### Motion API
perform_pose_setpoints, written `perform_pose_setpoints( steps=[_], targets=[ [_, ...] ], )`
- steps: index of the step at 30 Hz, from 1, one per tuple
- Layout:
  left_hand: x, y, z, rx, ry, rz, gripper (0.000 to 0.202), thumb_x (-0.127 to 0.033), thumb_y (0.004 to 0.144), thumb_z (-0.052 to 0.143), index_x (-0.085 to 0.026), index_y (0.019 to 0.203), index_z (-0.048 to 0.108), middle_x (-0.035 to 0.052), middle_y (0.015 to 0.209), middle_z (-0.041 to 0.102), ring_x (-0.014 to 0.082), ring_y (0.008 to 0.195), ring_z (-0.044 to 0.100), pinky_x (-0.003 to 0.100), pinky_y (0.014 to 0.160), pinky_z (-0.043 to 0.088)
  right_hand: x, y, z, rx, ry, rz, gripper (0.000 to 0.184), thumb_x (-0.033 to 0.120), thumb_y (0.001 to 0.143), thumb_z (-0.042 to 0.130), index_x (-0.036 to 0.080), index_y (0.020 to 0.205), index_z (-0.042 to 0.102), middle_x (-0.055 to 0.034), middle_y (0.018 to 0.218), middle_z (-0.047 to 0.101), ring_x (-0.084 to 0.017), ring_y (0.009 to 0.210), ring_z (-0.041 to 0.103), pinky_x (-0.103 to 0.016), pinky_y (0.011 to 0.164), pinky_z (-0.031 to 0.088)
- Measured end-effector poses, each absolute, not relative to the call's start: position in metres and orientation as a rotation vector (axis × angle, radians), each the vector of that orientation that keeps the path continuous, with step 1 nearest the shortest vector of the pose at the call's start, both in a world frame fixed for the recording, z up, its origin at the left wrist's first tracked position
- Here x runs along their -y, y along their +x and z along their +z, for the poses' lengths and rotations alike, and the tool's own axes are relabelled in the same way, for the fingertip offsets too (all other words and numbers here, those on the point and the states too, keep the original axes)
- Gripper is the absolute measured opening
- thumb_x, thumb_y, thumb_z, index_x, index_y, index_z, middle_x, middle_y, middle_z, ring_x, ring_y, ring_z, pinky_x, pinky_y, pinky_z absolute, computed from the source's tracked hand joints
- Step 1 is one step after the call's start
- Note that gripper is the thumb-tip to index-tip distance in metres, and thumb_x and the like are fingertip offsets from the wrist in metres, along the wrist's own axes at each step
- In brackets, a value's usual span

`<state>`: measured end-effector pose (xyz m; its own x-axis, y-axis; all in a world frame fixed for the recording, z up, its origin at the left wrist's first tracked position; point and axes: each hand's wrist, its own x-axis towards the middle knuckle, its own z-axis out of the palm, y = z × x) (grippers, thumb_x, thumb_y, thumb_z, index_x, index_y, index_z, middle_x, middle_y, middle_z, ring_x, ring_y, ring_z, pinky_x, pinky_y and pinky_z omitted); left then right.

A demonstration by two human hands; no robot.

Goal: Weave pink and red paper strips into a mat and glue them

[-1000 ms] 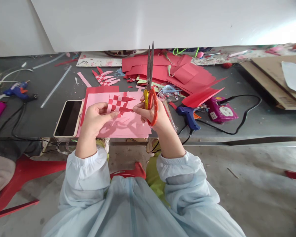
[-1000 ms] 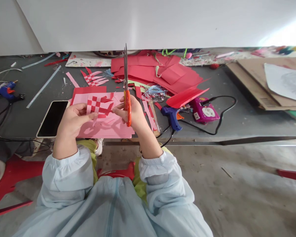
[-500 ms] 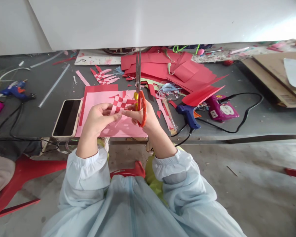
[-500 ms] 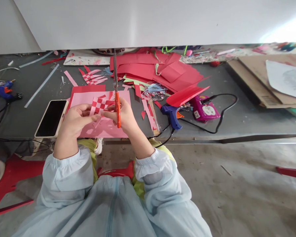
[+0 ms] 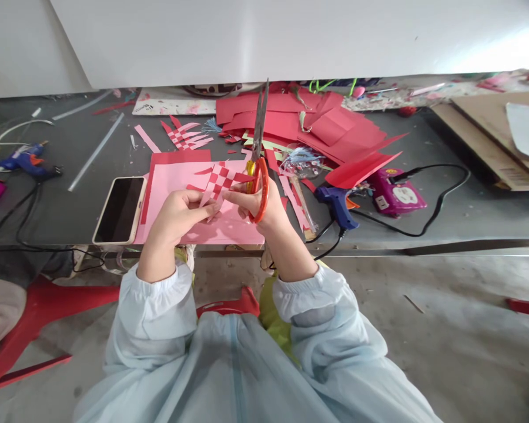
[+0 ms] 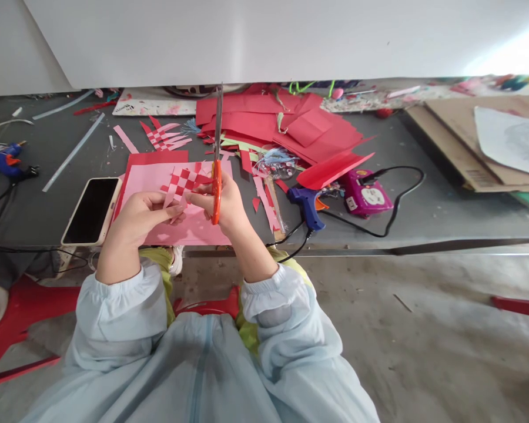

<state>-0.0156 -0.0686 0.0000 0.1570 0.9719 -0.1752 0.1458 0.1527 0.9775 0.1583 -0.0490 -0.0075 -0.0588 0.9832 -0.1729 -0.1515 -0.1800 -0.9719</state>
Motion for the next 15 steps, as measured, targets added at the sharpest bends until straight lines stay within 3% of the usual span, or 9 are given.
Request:
perform_pose_setpoints(
  steps=[8, 10, 13, 15],
  targets=[
    [0.069, -0.012, 0.001, -1.227, 1.303, 0.927, 0.035, -0.046, 0.066, 0.087, -0.017, 0.061, 0.067, 0.0023, 0.062, 0.065, 0.0135, 0.063, 0.062, 0.027, 0.063, 0.050, 0.050, 0.158, -0.010, 1.068, -1.156, 1.494, 0.058, 0.029, 0.048, 0.092, 0.025, 0.081, 0.045, 0.0075, 0.060, 0.059, -0.006, 0.035, 0.041, -0.026, 0.031, 0.027],
    [0.069, -0.011, 0.000, -1.243, 1.281, 0.985, 0.037, -0.047, 0.064, 0.087, -0.017, 0.060, 0.066, 0.0018, 0.060, 0.065, 0.0146, 0.063, 0.063, 0.029, 0.065, 0.051, 0.050, 0.158, -0.012, 1.098, -1.120, 1.494, 0.052, 0.031, 0.054, 0.090, 0.025, 0.079, 0.044, 0.0081, 0.057, 0.058, -0.006, 0.034, 0.040, -0.026, 0.031, 0.027],
    [0.070, -0.010, 0.001, -1.277, 1.239, 1.042, 0.035, -0.045, 0.062, 0.088, -0.017, 0.061, 0.068, 0.0014, 0.060, 0.065, 0.0146, 0.062, 0.063, 0.030, 0.067, 0.054, 0.049, 0.158, -0.016, 1.140, -1.034, 1.477, 0.042, 0.038, 0.068, 0.081, 0.026, 0.070, 0.041, 0.0113, 0.042, 0.044, -0.006, 0.033, 0.035, -0.025, 0.033, 0.029],
    [0.070, -0.010, 0.002, -1.285, 1.230, 1.045, 0.034, -0.044, 0.062, 0.089, -0.017, 0.062, 0.068, 0.0015, 0.060, 0.066, 0.0142, 0.061, 0.063, 0.030, 0.068, 0.055, 0.048, 0.158, -0.018, 1.135, -1.014, 1.468, 0.041, 0.039, 0.069, 0.079, 0.026, 0.069, 0.040, 0.0115, 0.041, 0.043, -0.006, 0.033, 0.034, -0.026, 0.033, 0.030]
  ],
)
